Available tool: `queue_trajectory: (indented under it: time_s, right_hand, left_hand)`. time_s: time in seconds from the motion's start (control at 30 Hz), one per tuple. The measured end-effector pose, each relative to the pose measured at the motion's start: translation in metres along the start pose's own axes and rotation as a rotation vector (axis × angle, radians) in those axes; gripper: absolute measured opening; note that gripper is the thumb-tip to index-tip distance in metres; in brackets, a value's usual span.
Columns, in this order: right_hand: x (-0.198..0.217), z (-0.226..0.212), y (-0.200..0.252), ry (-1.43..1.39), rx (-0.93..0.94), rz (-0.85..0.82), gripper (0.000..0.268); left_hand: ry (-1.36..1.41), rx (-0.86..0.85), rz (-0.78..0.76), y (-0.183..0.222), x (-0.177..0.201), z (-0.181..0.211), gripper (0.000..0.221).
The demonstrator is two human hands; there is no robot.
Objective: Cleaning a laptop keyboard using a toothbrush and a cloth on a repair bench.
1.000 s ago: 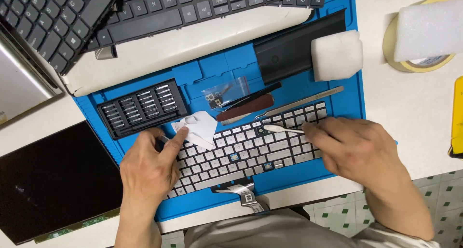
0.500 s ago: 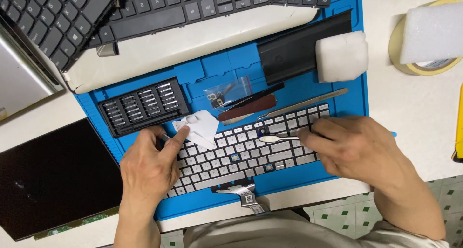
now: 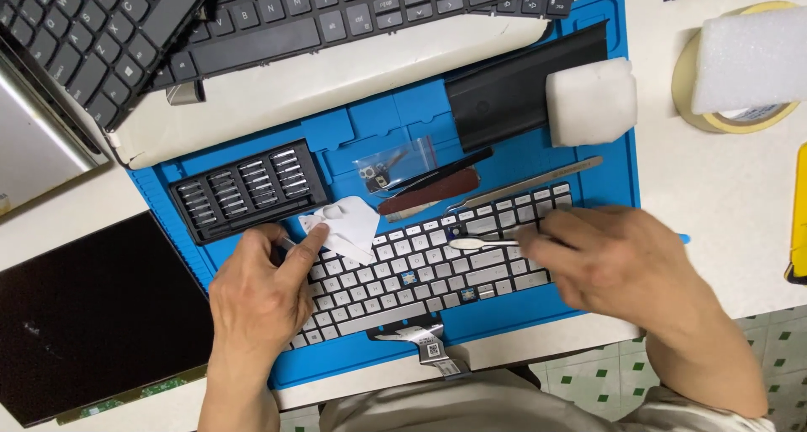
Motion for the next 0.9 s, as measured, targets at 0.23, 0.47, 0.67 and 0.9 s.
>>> queue_trajectory:
  time_s: [0.23, 0.47, 0.67, 0.9]
  right_hand:
    - [0.003, -0.002, -0.005, -0.024, -0.018, 0.002, 0.031]
    - [0.000, 0.001, 0.000, 0.004, -0.019, 0.055, 0.039]
    - [-0.003, 0.003, -0.002, -0.011, -0.027, 0.131, 0.046]
    - [-0.002, 0.002, 0.001, 0.026, -0.052, 0.106, 0.035]
  left_hand:
    - [-0.001, -0.007, -0.025, 0.001, -0.001, -0.001, 0.056]
    - [0.012, 0.012, -0.005, 0.002, 0.000, 0.000, 0.056]
    - [-0.021, 0.001, -0.009, 0.001, -0.001, 0.001, 0.052]
    - [-0.032, 0.016, -0.015, 0.003, -0.002, 0.002, 0.049]
Point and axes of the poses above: each hand's wrist, its own y-axis away from the middle knuckle, its own x-axis out of the back of the hand, z = x × y, the point moved 2 cm from there along -y, towards the middle knuckle, and after that the axes turned 15 degrees about -y, right-handed, at the moved point
